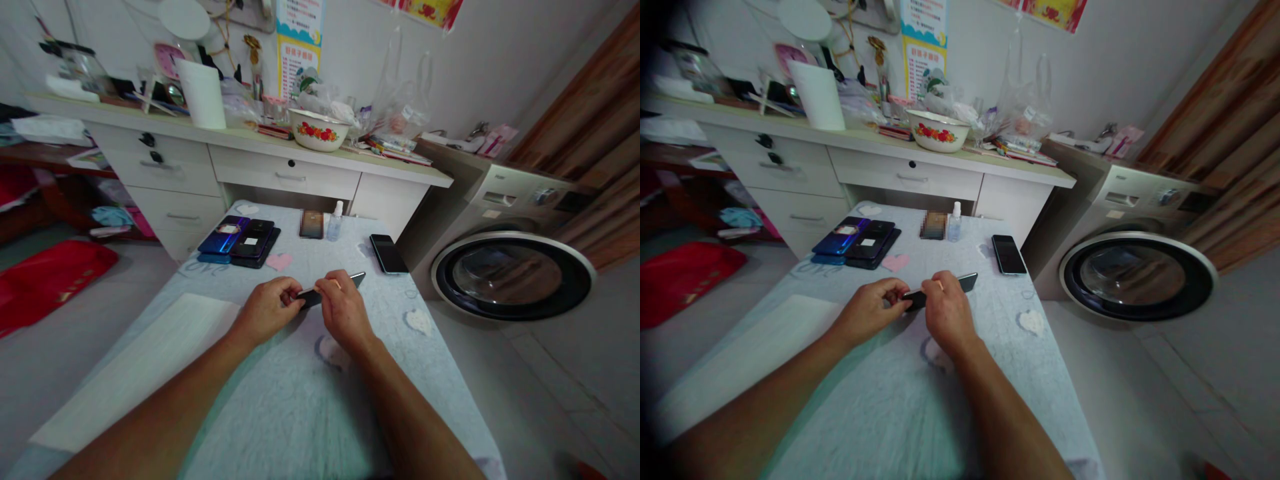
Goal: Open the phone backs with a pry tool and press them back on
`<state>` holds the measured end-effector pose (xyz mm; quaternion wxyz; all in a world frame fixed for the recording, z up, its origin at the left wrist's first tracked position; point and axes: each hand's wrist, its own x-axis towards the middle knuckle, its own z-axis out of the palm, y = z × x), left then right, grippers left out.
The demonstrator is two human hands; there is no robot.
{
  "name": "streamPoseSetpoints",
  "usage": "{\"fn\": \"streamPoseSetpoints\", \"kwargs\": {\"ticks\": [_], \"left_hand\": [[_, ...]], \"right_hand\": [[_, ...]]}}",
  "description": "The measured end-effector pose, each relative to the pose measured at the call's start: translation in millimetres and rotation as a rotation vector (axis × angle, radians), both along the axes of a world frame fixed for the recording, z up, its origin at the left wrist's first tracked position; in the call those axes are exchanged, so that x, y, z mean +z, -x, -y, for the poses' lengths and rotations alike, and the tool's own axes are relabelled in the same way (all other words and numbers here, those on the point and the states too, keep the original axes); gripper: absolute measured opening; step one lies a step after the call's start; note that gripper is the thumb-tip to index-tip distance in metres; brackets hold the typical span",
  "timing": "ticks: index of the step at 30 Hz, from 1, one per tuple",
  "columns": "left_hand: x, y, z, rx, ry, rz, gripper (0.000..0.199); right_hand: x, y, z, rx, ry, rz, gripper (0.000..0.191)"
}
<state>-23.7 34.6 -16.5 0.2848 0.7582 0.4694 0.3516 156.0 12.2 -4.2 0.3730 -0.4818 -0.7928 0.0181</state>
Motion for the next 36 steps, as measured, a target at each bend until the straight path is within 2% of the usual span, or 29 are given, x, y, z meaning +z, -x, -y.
{"fn": "streamPoseSetpoints", "kwargs": {"ticks": [7, 13, 17, 26, 32, 36], "left_hand": [[1.0, 1.8, -0.3, 0.027, -0.023, -0.029, 0.009], [0.7, 2.6, 0.1, 0.029, -0.027, -0.037, 0.008], [3.3, 1.0, 1.5, 0.037, -0.034, -0.046, 0.008], [1.3, 0.4, 1.0, 0.020, -0.053, -0.051, 0.008], [3.1, 0.8, 0.9, 0.024, -0.047, -0.056, 0.009], [2.0, 2.0, 1.0, 0.027, -0.041, -0.055, 0.008]], "right_hand": [[-2.1, -28.0, -12.2, -0.141, -0.006, -0.044, 0.024], [-5.0, -37.2, -18.1, -0.212, -0.035, -0.044, 0.025], [-6.0, -32.9, -15.5, -0.204, -0.037, -0.041, 0.025], [-3.6, -17.5, -7.1, -0.076, -0.027, -0.017, 0.024], [-4.3, -26.6, -12.6, -0.145, -0.012, -0.044, 0.025], [-5.7, -35.4, -18.0, -0.241, -0.038, -0.058, 0.024]]}}
